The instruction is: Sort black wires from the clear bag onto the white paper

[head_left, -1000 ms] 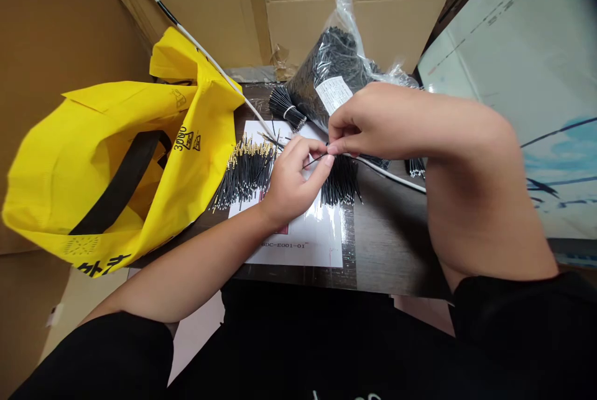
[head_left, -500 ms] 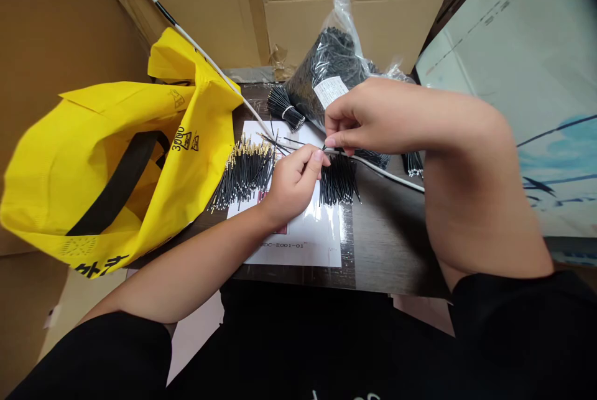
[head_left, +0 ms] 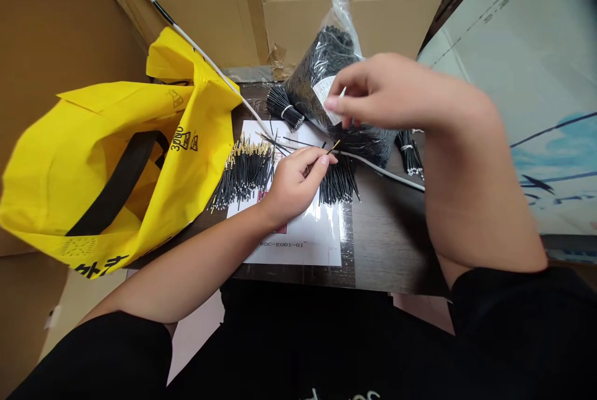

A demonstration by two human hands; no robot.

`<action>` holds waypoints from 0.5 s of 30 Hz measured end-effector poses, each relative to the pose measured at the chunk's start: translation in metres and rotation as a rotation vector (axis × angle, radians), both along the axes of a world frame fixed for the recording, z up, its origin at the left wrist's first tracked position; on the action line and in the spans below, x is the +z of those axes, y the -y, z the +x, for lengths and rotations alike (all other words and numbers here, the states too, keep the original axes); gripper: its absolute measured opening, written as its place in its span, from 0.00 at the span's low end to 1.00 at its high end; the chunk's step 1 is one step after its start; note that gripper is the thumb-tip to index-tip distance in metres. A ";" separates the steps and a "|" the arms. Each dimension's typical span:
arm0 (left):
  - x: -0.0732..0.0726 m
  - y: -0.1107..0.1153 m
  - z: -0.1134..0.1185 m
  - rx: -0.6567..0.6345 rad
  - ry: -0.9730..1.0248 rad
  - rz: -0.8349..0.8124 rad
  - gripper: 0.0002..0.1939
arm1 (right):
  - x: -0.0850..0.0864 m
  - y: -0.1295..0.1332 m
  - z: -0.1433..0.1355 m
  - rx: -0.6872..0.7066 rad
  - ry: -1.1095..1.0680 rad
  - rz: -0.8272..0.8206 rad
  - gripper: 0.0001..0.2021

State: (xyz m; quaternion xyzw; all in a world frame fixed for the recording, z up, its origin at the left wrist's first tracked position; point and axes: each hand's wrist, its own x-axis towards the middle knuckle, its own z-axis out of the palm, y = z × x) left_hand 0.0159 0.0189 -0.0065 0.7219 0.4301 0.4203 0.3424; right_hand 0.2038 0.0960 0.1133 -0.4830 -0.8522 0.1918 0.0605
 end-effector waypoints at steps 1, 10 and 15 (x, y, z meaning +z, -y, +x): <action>0.000 0.000 0.000 0.004 -0.004 0.024 0.12 | -0.004 -0.007 0.005 -0.096 0.017 0.099 0.16; 0.000 0.000 0.002 -0.009 -0.042 0.004 0.12 | -0.071 -0.063 0.038 -0.388 0.322 0.189 0.15; -0.001 0.002 0.003 0.006 -0.001 -0.058 0.13 | -0.080 -0.067 0.039 -0.418 0.331 0.243 0.14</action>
